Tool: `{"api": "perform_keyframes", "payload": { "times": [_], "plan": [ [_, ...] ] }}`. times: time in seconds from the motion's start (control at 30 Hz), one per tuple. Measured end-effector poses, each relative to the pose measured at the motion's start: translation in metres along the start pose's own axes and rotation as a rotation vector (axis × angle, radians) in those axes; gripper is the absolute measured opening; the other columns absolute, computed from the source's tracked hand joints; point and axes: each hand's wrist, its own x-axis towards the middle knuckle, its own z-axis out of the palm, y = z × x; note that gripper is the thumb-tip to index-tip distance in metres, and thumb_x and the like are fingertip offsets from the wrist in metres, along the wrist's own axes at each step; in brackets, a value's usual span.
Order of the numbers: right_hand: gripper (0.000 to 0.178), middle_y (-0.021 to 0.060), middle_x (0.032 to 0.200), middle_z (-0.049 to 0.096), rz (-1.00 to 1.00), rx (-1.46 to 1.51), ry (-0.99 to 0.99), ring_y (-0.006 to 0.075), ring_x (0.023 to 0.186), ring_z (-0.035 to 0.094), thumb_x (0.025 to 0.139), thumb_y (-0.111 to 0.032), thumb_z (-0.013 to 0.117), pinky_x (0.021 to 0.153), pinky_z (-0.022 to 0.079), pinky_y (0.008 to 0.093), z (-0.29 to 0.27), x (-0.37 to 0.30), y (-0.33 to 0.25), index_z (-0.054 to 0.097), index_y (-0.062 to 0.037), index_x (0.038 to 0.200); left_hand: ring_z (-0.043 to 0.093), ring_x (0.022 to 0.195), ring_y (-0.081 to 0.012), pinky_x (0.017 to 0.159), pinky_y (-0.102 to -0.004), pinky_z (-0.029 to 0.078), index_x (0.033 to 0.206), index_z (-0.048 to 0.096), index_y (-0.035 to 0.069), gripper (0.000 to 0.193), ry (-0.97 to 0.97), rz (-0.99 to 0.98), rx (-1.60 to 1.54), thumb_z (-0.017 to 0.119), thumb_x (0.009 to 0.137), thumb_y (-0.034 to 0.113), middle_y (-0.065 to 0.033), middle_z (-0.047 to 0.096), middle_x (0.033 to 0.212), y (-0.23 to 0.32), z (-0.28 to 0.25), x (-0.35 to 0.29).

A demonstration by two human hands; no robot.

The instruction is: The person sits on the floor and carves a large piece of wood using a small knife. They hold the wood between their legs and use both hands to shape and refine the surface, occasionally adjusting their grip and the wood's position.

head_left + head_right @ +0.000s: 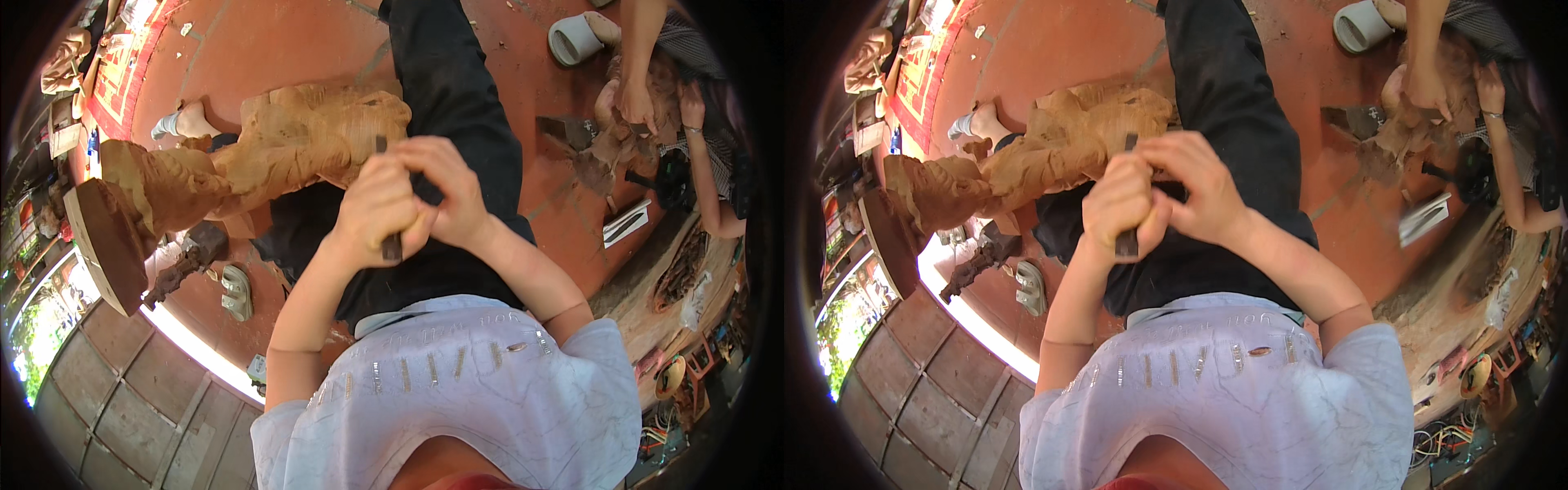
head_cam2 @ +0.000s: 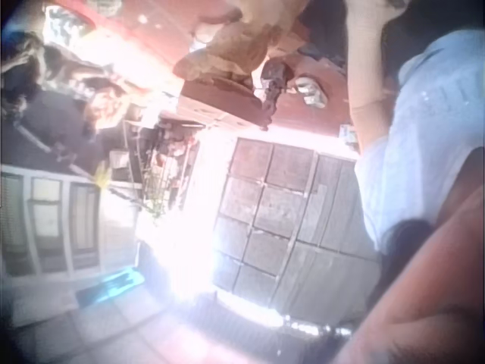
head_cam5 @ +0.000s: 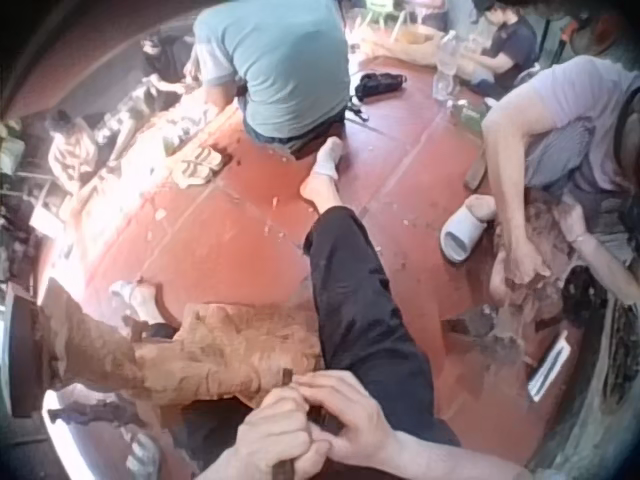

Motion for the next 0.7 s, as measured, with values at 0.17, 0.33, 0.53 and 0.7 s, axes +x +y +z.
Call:
{"api": "perform_keyframes", "payload": {
  "times": [0.17,0.33,0.53,0.7],
  "plan": [
    [0.041,0.0149,0.115,0.062,0.060,0.039,-0.046,0.0341,0.106,0.058,0.070,-0.010,0.071,0.091,0.048,0.0392,0.011,-0.022,-0.001,0.062,-0.0001,0.108,0.044,0.057,-0.0239,0.065,-0.0359,0.042,0.060,0.048,0.007,0.024,-0.109,-0.010,-0.015,0.070,0.065,-0.001,-0.0049,0.041,0.060,0.001,-0.001,-0.021],
    [0.038,0.0131,0.114,0.064,0.063,0.051,-0.055,0.0335,0.106,0.059,0.071,-0.012,0.071,0.091,0.047,0.0395,0.001,-0.018,0.001,0.064,-0.0018,0.106,0.048,0.058,-0.0256,0.065,-0.0363,0.045,0.061,0.048,0.005,0.024,-0.154,-0.029,0.053,0.070,0.063,-0.003,-0.0062,0.044,0.060,0.010,0.004,-0.012],
    [0.041,0.0151,0.115,0.062,0.073,0.078,-0.061,0.0336,0.107,0.058,0.070,-0.009,0.070,0.091,0.047,0.0398,0.012,-0.031,-0.001,0.062,-0.0016,0.109,0.047,0.062,-0.0251,0.067,-0.0362,0.042,0.061,0.051,0.007,0.023,-0.194,-0.063,-0.002,0.073,0.067,0.003,-0.0054,0.042,0.062,0.008,-0.007,-0.026],
    [0.040,0.0143,0.113,0.064,0.075,0.053,-0.030,0.0334,0.105,0.059,0.070,-0.009,0.069,0.091,0.047,0.0398,0.000,-0.018,0.000,0.062,-0.0007,0.109,0.046,0.061,-0.0246,0.067,-0.0366,0.043,0.062,0.052,0.008,0.022,-0.151,0.001,0.030,0.073,0.067,0.003,-0.0044,0.041,0.061,0.004,0.003,-0.007]
  ]
}}
